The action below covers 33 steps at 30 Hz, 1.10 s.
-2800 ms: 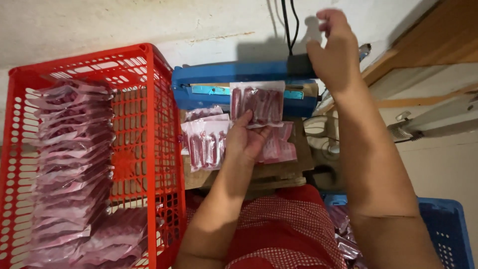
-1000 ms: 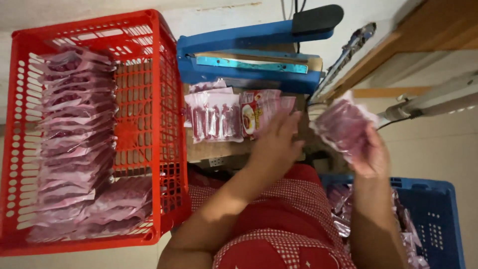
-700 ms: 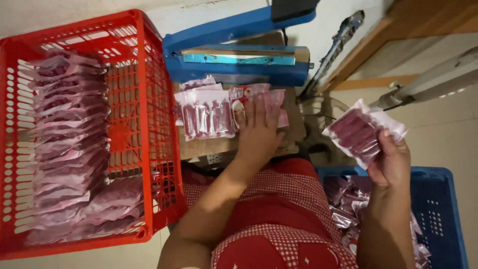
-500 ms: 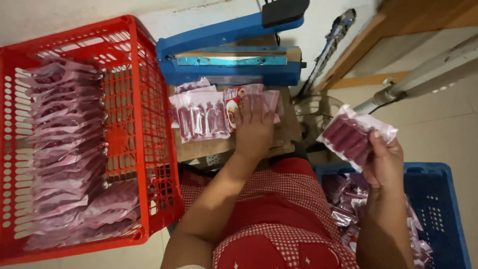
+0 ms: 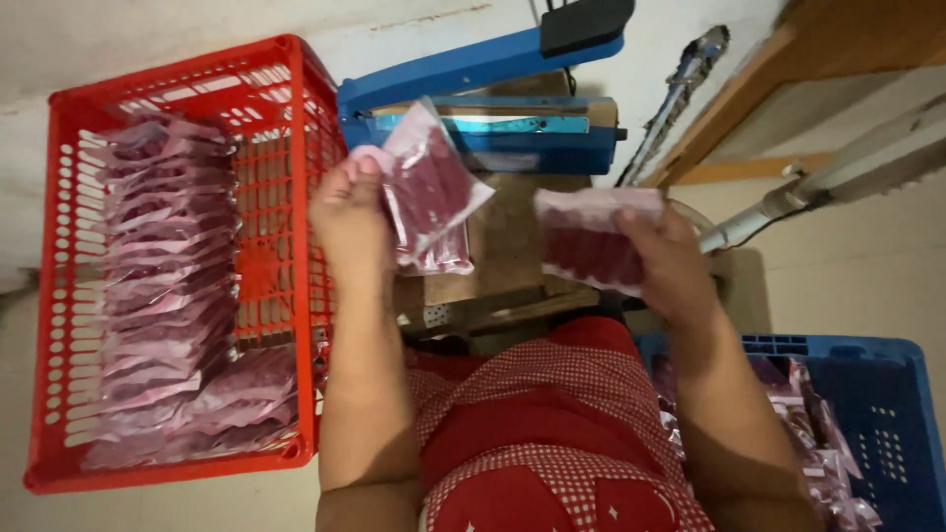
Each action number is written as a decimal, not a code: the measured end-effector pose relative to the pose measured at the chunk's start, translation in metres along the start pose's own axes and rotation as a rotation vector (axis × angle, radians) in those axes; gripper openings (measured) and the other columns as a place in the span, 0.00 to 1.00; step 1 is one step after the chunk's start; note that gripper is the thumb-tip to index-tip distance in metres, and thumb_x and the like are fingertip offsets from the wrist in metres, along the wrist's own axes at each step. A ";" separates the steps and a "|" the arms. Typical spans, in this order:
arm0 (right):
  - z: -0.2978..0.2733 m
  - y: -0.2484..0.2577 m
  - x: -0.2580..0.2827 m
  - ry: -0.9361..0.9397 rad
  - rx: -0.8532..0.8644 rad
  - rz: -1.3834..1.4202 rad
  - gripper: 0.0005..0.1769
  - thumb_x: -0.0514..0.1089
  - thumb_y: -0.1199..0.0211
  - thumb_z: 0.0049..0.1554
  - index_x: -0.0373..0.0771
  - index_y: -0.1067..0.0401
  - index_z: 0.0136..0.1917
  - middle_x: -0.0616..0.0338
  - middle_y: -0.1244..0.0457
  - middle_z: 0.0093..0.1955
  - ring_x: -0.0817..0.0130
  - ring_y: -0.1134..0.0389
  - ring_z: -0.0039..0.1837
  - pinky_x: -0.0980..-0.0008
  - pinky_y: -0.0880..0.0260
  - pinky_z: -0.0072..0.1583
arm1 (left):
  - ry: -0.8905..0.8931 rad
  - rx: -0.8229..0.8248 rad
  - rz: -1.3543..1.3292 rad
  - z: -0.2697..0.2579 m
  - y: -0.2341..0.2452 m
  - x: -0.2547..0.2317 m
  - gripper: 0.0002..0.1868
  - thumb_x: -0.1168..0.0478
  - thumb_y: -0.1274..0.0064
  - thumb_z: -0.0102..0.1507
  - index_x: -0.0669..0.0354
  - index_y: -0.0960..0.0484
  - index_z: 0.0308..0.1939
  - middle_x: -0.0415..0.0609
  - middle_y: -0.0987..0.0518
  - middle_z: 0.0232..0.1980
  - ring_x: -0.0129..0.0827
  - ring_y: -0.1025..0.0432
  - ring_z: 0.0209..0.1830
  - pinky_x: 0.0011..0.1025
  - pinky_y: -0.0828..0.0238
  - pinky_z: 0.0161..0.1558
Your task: Sealing small plastic pouches containing food products using a manual impulse heat sealer.
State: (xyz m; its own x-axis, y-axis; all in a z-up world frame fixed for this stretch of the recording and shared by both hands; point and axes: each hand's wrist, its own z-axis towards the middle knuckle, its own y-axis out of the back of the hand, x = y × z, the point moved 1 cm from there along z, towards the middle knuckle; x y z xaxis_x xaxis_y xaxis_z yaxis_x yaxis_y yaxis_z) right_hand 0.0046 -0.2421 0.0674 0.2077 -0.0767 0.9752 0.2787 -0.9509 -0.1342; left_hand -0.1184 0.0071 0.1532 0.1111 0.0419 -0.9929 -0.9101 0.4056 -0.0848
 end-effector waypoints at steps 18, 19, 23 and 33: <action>0.052 -0.096 -0.023 0.364 0.331 -0.267 0.31 0.51 0.32 0.61 0.38 0.33 0.73 0.44 0.35 0.67 0.48 0.35 0.71 0.51 0.32 0.68 | -0.152 0.126 0.402 0.038 0.007 0.052 0.11 0.57 0.54 0.71 0.40 0.14 0.49 0.47 0.14 0.45 0.44 0.20 0.53 0.43 0.26 0.55; 0.049 -0.101 -0.013 0.364 0.330 -0.265 0.31 0.51 0.32 0.61 0.38 0.33 0.73 0.44 0.35 0.67 0.48 0.35 0.71 0.51 0.32 0.68 | -0.153 0.126 0.404 0.036 0.007 0.051 0.11 0.57 0.54 0.71 0.40 0.14 0.49 0.47 0.14 0.45 0.44 0.20 0.53 0.43 0.26 0.55; 0.044 -0.117 0.013 0.241 0.569 0.123 0.33 0.49 0.35 0.62 0.36 0.38 0.75 0.51 0.35 0.65 0.64 0.34 0.67 0.55 0.33 0.70 | -0.144 0.230 0.210 0.030 0.002 0.064 0.10 0.57 0.50 0.71 0.45 0.13 0.47 0.44 0.16 0.41 0.31 0.24 0.47 0.39 0.40 0.63; 0.032 -0.105 0.024 0.084 0.568 0.136 0.14 0.40 0.26 0.54 0.39 0.24 0.53 0.61 0.31 0.44 0.73 0.30 0.45 0.66 0.27 0.51 | 0.021 0.287 -0.389 0.031 -0.021 0.093 0.08 0.62 0.50 0.71 0.58 0.16 0.48 0.46 0.16 0.38 0.25 0.25 0.40 0.27 0.27 0.49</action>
State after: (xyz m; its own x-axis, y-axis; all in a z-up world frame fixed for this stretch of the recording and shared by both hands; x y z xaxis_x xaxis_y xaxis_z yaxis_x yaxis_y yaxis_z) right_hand 0.0103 -0.1347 0.0990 0.2083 -0.2326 0.9500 0.7184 -0.6227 -0.3100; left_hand -0.0772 0.0306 0.0654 0.4110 -0.1802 -0.8936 -0.6550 0.6234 -0.4270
